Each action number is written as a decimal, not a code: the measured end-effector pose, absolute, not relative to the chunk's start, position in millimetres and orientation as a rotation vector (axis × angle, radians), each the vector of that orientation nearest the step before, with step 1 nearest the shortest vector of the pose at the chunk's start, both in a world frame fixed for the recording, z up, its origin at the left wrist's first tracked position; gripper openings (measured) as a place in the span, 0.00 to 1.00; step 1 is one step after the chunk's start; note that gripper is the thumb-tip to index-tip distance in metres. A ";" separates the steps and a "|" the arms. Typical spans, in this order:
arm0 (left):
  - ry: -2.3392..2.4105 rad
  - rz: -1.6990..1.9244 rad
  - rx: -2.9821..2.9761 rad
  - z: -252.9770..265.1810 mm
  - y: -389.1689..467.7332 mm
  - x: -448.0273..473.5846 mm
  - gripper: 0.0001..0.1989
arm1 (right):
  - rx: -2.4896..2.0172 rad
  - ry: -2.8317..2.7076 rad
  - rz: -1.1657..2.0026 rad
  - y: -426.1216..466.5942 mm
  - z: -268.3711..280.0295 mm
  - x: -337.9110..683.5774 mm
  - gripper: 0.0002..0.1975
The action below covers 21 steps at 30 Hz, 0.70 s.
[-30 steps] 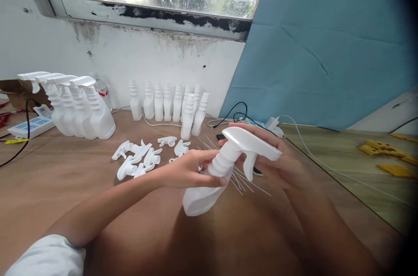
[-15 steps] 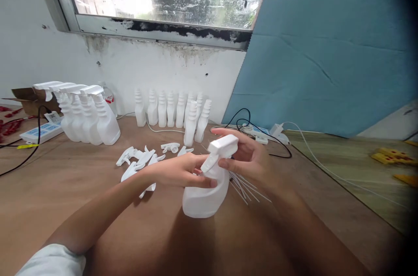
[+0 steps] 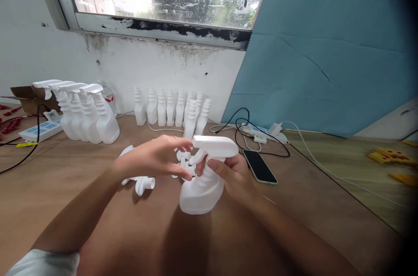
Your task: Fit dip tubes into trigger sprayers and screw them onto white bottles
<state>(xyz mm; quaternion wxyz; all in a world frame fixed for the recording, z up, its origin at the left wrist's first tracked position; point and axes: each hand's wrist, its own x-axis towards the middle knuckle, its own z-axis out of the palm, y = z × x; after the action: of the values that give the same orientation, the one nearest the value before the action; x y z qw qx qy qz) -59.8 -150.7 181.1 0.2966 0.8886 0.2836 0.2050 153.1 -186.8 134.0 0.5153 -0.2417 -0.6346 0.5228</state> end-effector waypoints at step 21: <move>0.539 1.350 2.357 190.4 -169.4 -57.7 0.11 | -0.418 -1.470 1.350 -185.9 129.3 152.1 0.15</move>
<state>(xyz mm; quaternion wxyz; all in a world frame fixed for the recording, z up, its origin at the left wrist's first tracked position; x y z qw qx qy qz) -57.7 -169.4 190.4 0.1850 0.8364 0.1913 0.4792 152.1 -185.9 129.3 0.5235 -0.1746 -0.6142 0.5641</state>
